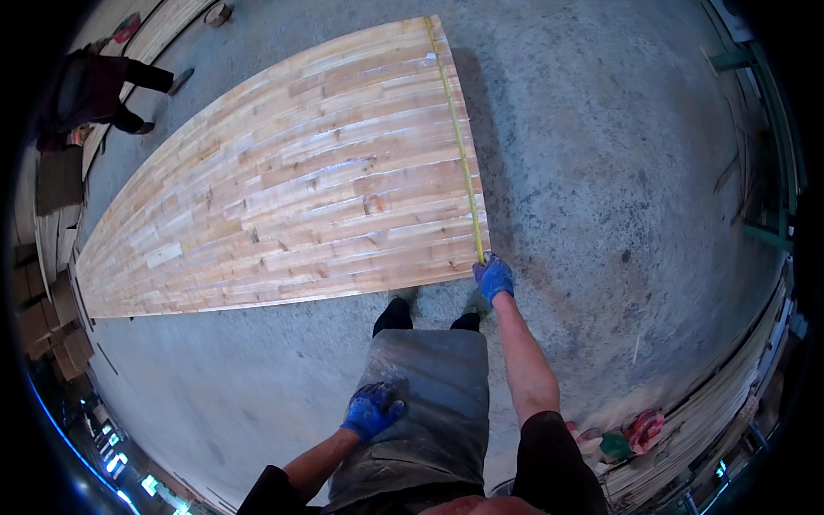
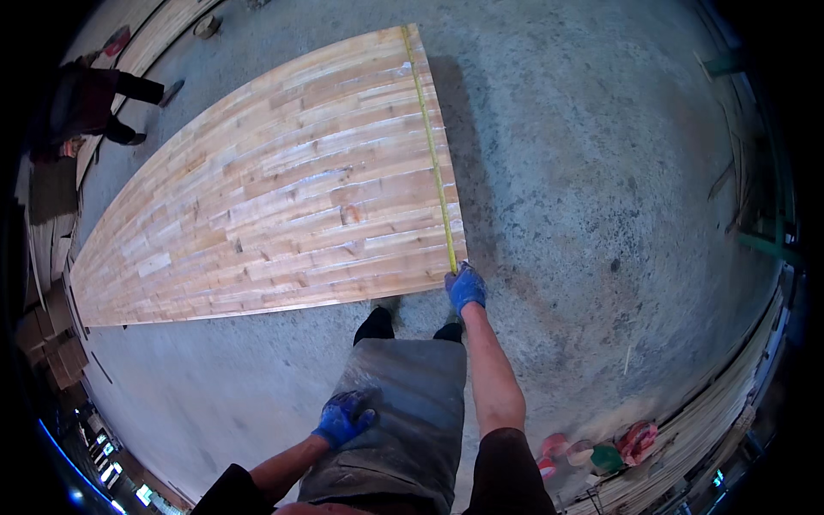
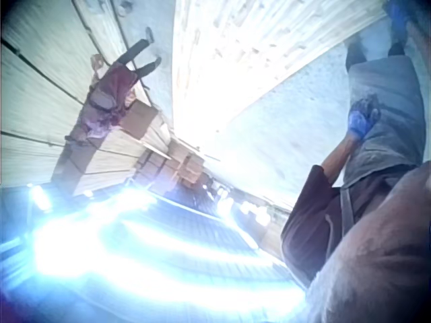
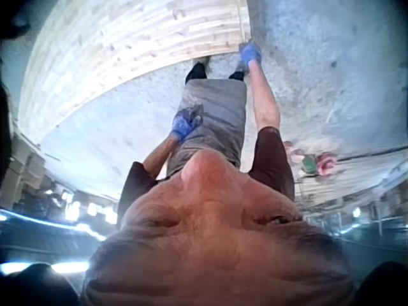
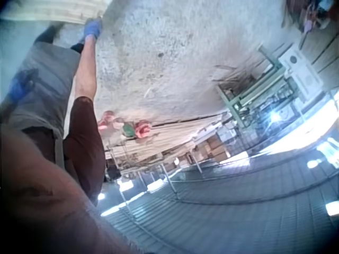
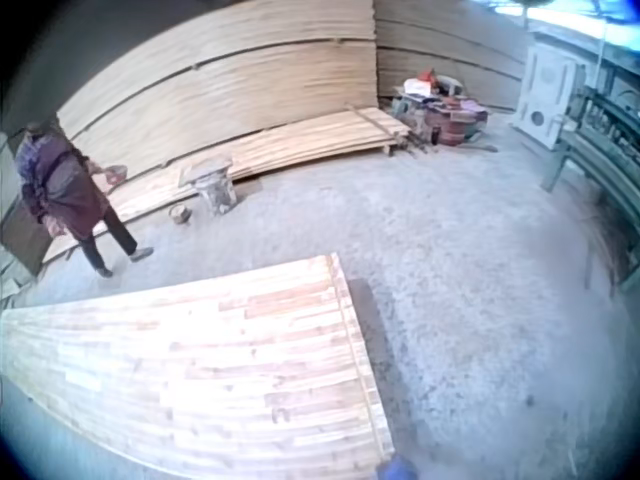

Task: The person measures a large wooden panel with a tape measure, then picks up and stacks several wooden planks on a metal rack. They remove their gloves, place them on the wood, and put on a new pair of gloves. Finally, they use a brush to sweep sawdust off the stacked planks.

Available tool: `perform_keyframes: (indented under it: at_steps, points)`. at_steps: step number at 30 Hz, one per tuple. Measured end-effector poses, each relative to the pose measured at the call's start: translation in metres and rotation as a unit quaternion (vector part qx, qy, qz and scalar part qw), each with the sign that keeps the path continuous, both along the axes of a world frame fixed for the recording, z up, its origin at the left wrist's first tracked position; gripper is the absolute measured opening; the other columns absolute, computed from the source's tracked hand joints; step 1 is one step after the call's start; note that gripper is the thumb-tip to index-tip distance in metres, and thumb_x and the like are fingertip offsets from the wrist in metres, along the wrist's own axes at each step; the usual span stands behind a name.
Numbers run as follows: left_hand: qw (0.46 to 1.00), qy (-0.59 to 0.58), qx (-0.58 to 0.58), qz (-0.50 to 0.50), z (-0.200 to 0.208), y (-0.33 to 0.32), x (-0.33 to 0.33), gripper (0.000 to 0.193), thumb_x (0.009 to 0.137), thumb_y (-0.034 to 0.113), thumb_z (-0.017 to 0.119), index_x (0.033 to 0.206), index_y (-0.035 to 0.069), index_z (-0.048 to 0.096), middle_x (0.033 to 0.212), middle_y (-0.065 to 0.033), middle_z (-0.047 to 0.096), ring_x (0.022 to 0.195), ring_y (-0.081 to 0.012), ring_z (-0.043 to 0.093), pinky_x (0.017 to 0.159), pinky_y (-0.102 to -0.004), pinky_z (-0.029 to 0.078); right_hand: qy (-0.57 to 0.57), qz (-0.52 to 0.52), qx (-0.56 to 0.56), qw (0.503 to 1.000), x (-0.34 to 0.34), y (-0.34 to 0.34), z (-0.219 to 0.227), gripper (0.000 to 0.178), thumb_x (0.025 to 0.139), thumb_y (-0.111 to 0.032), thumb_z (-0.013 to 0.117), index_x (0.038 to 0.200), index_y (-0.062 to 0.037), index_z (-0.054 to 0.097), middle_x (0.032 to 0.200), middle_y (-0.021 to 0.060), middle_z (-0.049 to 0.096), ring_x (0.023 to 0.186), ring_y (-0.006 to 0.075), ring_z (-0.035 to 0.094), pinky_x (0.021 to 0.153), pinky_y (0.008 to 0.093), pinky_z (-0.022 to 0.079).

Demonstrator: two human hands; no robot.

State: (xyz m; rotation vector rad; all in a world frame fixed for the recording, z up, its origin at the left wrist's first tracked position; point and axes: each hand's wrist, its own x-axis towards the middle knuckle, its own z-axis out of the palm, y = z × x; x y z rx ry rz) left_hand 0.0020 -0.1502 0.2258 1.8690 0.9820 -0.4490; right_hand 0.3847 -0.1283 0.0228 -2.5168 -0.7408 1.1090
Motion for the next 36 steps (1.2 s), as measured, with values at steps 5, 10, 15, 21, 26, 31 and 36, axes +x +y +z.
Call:
perform_keyframes:
  at_steps: [5, 10, 15, 21, 26, 31, 36]
  points:
    - [1.000, 0.004, 0.009, 0.008, 0.003, 0.004, 0.003, 0.052, 0.086, 0.047, 0.061, 0.118, 0.005, 0.061, 0.118, -0.0214, 0.063, 0.111, -0.0389, 0.058, 0.099, -0.0461, 0.044, 0.005, -0.025, -0.005, 1.000, -0.003, -0.001, -0.007, 0.041, 0.079, -0.027, 0.067, 0.110, 0.0007, 0.065, 0.095, 0.0255, 0.068, 0.091, 0.0404, 0.067, 0.080, 0.0418, 0.053]
    - [1.000, 0.002, -0.005, 0.009, 0.006, 0.008, 0.005, 0.050, 0.087, 0.044, 0.061, 0.119, 0.006, 0.061, 0.117, -0.0213, 0.063, 0.110, -0.0391, 0.059, 0.097, -0.0462, 0.045, -0.012, -0.007, 0.006, 1.000, -0.001, 0.002, -0.010, 0.042, 0.080, -0.030, 0.064, 0.108, 0.0016, 0.065, 0.098, 0.0279, 0.067, 0.094, 0.0428, 0.065, 0.083, 0.0457, 0.052]
    - [1.000, -0.013, 0.000, 0.005, 0.005, 0.007, 0.009, 0.049, 0.087, 0.042, 0.062, 0.120, 0.006, 0.061, 0.116, -0.0209, 0.063, 0.107, -0.0390, 0.059, 0.095, -0.0466, 0.046, -0.052, 0.005, 0.002, 0.999, -0.001, -0.014, -0.027, 0.049, 0.081, -0.035, 0.064, 0.116, -0.0003, 0.061, 0.102, 0.0266, 0.067, 0.095, 0.0417, 0.064, 0.083, 0.0468, 0.052]
    - [0.999, -0.028, 0.027, 0.001, -0.012, -0.006, 0.001, 0.045, 0.087, 0.038, 0.062, 0.120, 0.006, 0.061, 0.116, -0.0197, 0.064, 0.106, -0.0393, 0.060, 0.094, -0.0465, 0.046, 0.000, -0.025, -0.011, 1.000, -0.001, -0.014, -0.038, 0.042, 0.081, -0.032, 0.064, 0.113, -0.0047, 0.064, 0.100, 0.0243, 0.067, 0.094, 0.0414, 0.064, 0.083, 0.0458, 0.051]
    - [0.999, -0.031, 0.028, -0.007, -0.015, -0.008, 0.011, 0.042, 0.088, 0.034, 0.062, 0.119, 0.005, 0.061, 0.116, -0.0189, 0.064, 0.106, -0.0391, 0.060, 0.094, -0.0465, 0.046, 0.027, -0.031, -0.071, 0.997, -0.014, -0.053, -0.056, 0.039, 0.081, -0.032, 0.062, 0.111, -0.0071, 0.066, 0.104, 0.0214, 0.068, 0.099, 0.0396, 0.064, 0.087, 0.0466, 0.051]
    - [0.998, -0.039, 0.030, -0.038, -0.017, -0.010, 0.013, 0.040, 0.089, 0.031, 0.062, 0.117, 0.003, 0.061, 0.116, -0.0187, 0.065, 0.105, -0.0383, 0.061, 0.093, -0.0462, 0.047, -0.021, -0.047, -0.093, 0.994, -0.024, -0.094, -0.071, 0.038, 0.081, -0.034, 0.062, 0.108, -0.0079, 0.068, 0.106, 0.0202, 0.068, 0.099, 0.0390, 0.064, 0.088, 0.0465, 0.051]
    - [0.997, -0.021, 0.026, -0.071, -0.020, -0.013, 0.017, 0.039, 0.088, 0.028, 0.063, 0.119, 0.003, 0.061, 0.117, -0.0181, 0.065, 0.106, -0.0371, 0.061, 0.094, -0.0450, 0.047, 0.025, -0.062, -0.066, 0.996, -0.017, -0.108, -0.102, 0.042, 0.081, -0.033, 0.063, 0.116, -0.0094, 0.065, 0.111, 0.0212, 0.066, 0.103, 0.0390, 0.063, 0.089, 0.0458, 0.050]
